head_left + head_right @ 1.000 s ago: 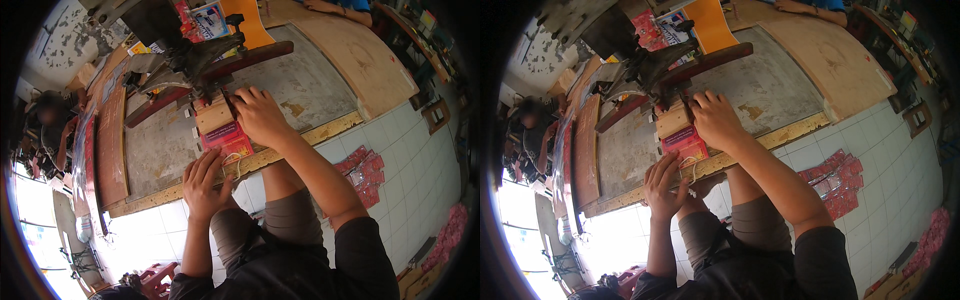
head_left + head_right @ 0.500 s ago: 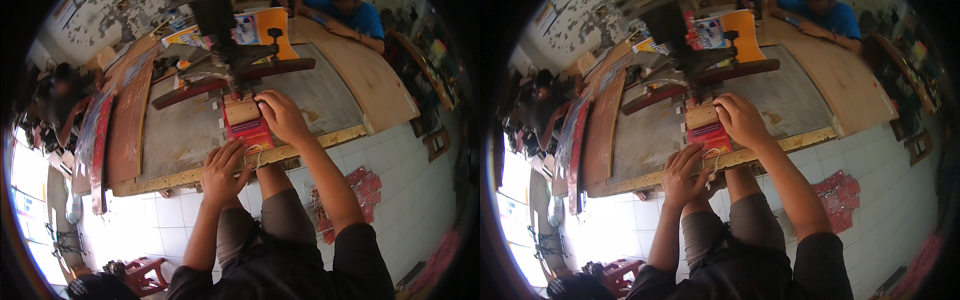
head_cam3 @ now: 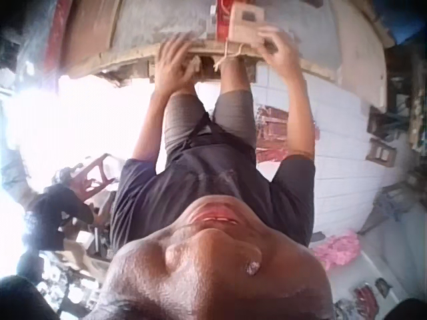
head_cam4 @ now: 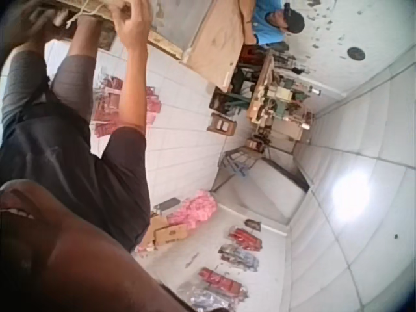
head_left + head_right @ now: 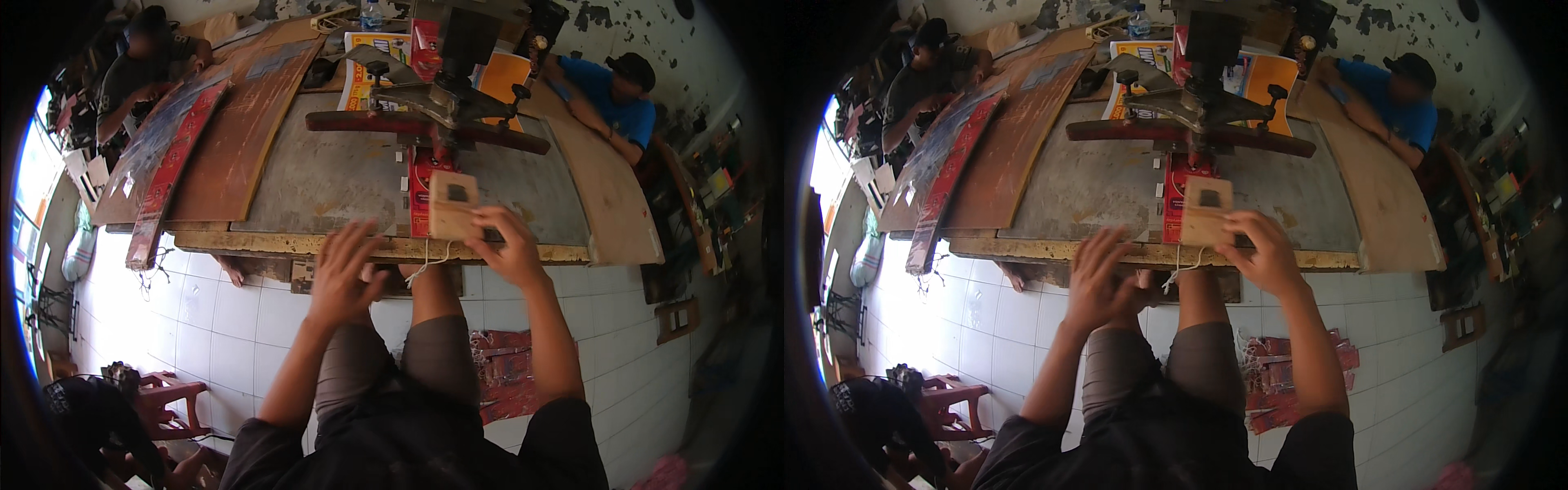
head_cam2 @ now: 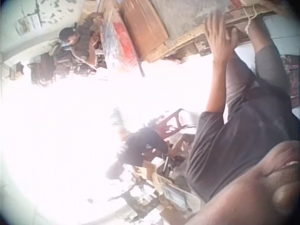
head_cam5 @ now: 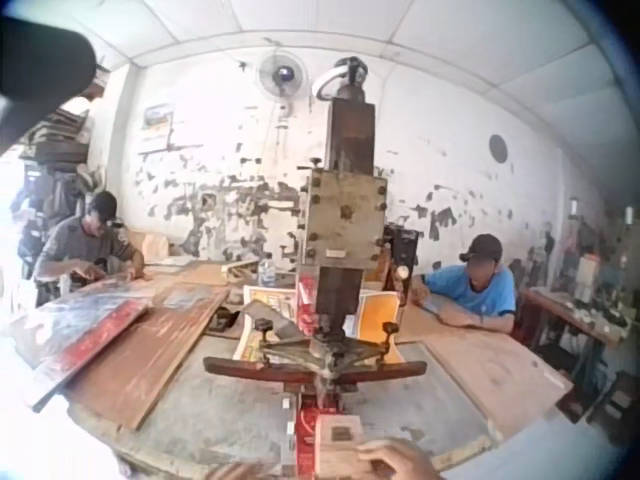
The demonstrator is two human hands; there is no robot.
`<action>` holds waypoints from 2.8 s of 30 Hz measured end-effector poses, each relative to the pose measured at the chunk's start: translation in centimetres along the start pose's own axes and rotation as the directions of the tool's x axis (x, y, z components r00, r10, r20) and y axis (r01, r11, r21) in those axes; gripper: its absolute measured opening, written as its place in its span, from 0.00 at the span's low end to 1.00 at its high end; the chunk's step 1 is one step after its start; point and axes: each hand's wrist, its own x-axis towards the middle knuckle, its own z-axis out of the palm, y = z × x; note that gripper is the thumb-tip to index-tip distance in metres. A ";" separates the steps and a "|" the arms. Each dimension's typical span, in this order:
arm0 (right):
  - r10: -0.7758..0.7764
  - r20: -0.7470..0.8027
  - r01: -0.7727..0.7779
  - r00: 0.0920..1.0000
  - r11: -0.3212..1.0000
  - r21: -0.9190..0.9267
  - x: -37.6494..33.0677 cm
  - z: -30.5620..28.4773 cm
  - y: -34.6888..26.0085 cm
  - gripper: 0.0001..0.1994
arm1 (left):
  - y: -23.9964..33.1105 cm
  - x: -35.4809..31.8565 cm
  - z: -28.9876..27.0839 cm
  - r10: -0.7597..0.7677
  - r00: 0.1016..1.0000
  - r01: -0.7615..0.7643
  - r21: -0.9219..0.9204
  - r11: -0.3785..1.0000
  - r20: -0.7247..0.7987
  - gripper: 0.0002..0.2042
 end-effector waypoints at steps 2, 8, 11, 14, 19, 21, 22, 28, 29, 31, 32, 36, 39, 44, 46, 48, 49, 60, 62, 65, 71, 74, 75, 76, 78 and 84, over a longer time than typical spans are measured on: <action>0.046 -0.025 -0.047 0.999 0.999 -0.015 -2.5 -2.7 0.6 0.15 | -2.0 -2.9 -1.3 -0.108 0.990 0.117 0.096 0.989 -0.093 0.31; 0.442 -0.302 -0.508 0.844 0.841 -0.189 -7.2 -12.7 12.2 0.12 | -7.4 -7.6 -0.8 -0.121 0.962 0.193 0.299 0.935 -0.243 0.34; 0.446 -0.354 -0.554 0.822 0.768 -0.321 -7.6 -15.6 20.4 0.14 | -8.9 -7.3 2.3 -0.041 0.913 0.166 0.278 0.946 -0.406 0.35; 0.471 -0.423 -0.630 0.774 0.644 -0.434 -7.0 -17.2 26.9 0.13 | -9.6 -6.4 5.0 -0.008 0.856 0.166 0.260 0.951 -0.517 0.36; 0.551 -0.520 -0.732 0.653 0.284 -0.619 -5.2 -19.2 33.8 0.22 | -11.1 -6.8 6.5 0.016 0.842 0.184 0.315 0.931 -0.539 0.36; 0.601 -0.538 -0.752 0.591 0.168 -0.637 -5.2 -19.3 35.5 0.26 | -11.8 -7.2 6.8 0.031 0.853 0.179 0.348 0.920 -0.521 0.36; 0.642 -0.534 -0.764 0.550 0.128 -0.633 -4.6 -18.9 35.5 0.28 | -12.1 -7.5 6.5 0.044 0.856 0.179 0.375 0.910 -0.516 0.36; 0.763 -0.506 -0.872 0.403 0.151 -0.466 -3.5 -18.4 33.5 0.27 | -13.4 -7.2 7.3 0.102 0.817 0.161 0.396 0.904 -0.567 0.38; 0.782 -0.492 -0.887 0.382 0.162 -0.432 -3.5 -18.6 33.2 0.26 | -13.3 -6.9 7.7 0.103 0.807 0.165 0.390 0.906 -0.581 0.38; 0.774 -0.496 -0.886 0.393 0.175 -0.429 -3.4 -18.5 32.6 0.24 | -13.2 -6.7 7.9 0.106 0.798 0.167 0.387 0.907 -0.593 0.39; 0.771 -0.496 -0.885 0.399 0.183 -0.428 -3.2 -18.2 32.3 0.24 | -13.0 -6.7 7.8 0.107 0.799 0.167 0.389 0.906 -0.591 0.39; 0.754 -0.515 -0.881 0.409 0.179 -0.437 -3.4 -18.7 32.3 0.23 | -13.1 -7.4 7.6 0.081 0.824 0.172 0.384 0.907 -0.560 0.38; 0.758 -0.498 -0.877 0.420 0.199 -0.437 -3.2 -18.5 32.0 0.23 | -13.3 -7.7 7.4 0.076 0.834 0.184 0.406 0.895 -0.547 0.38; 0.723 -0.546 -0.876 0.424 0.174 -0.450 -4.1 -18.9 31.8 0.23 | -12.5 -6.7 7.5 0.088 0.825 0.173 0.398 0.901 -0.559 0.37; 0.750 -0.509 -0.872 0.422 0.181 -0.456 -3.0 -18.0 31.1 0.23 | -12.6 -7.3 7.1 0.065 0.829 0.196 0.397 0.897 -0.555 0.37; 0.758 -0.501 -0.873 0.417 0.180 -0.454 -2.6 -17.6 30.8 0.23 | -12.4 -7.7 7.0 0.039 0.837 0.218 0.397 0.892 -0.546 0.37; 0.753 -0.512 -0.876 0.414 0.177 -0.449 -2.7 -17.7 30.9 0.23 | -12.4 -7.7 7.1 0.039 0.838 0.215 0.394 0.894 -0.545 0.37; 0.748 -0.501 -0.857 0.436 0.175 -0.485 -3.1 -17.8 31.2 0.22 | -12.3 -7.6 6.8 0.060 0.838 0.199 0.407 0.892 -0.542 0.37; 0.734 -0.514 -0.856 0.445 0.179 -0.485 -3.4 -18.3 31.5 0.21 | -12.3 -7.3 7.1 0.062 0.837 0.189 0.393 0.900 -0.543 0.36; 0.741 -0.507 -0.857 0.440 0.178 -0.484 -3.0 -17.8 31.1 0.21 | -12.4 -7.3 6.8 0.071 0.835 0.179 0.391 0.903 -0.546 0.36; 0.730 -0.508 -0.850 0.458 0.190 -0.492 -3.6 -18.3 31.8 0.22 | -12.3 -7.3 7.0 0.052 0.838 0.196 0.389 0.900 -0.543 0.36; 0.716 -0.538 -0.868 0.444 0.196 -0.456 -3.8 -18.3 32.3 0.22 | -12.4 -7.3 7.2 0.049 0.838 0.194 0.380 0.905 -0.543 0.36; 0.729 -0.523 -0.866 0.443 0.196 -0.460 -3.7 -18.2 32.2 0.22 | -12.5 -7.4 7.0 0.049 0.838 0.193 0.381 0.904 -0.543 0.37; 0.741 -0.507 -0.863 0.441 0.197 -0.465 -3.6 -18.3 32.1 0.22 | -12.5 -7.3 7.0 0.059 0.836 0.187 0.385 0.904 -0.545 0.37; 0.749 -0.497 -0.865 0.439 0.201 -0.460 -3.4 -18.3 31.9 0.22 | -12.5 -7.2 7.2 0.076 0.831 0.177 0.391 0.903 -0.551 0.37; 0.735 -0.518 -0.867 0.437 0.190 -0.461 -3.4 -18.5 31.9 0.21 | -12.7 -7.4 7.2 0.068 0.834 0.185 0.393 0.901 -0.548 0.36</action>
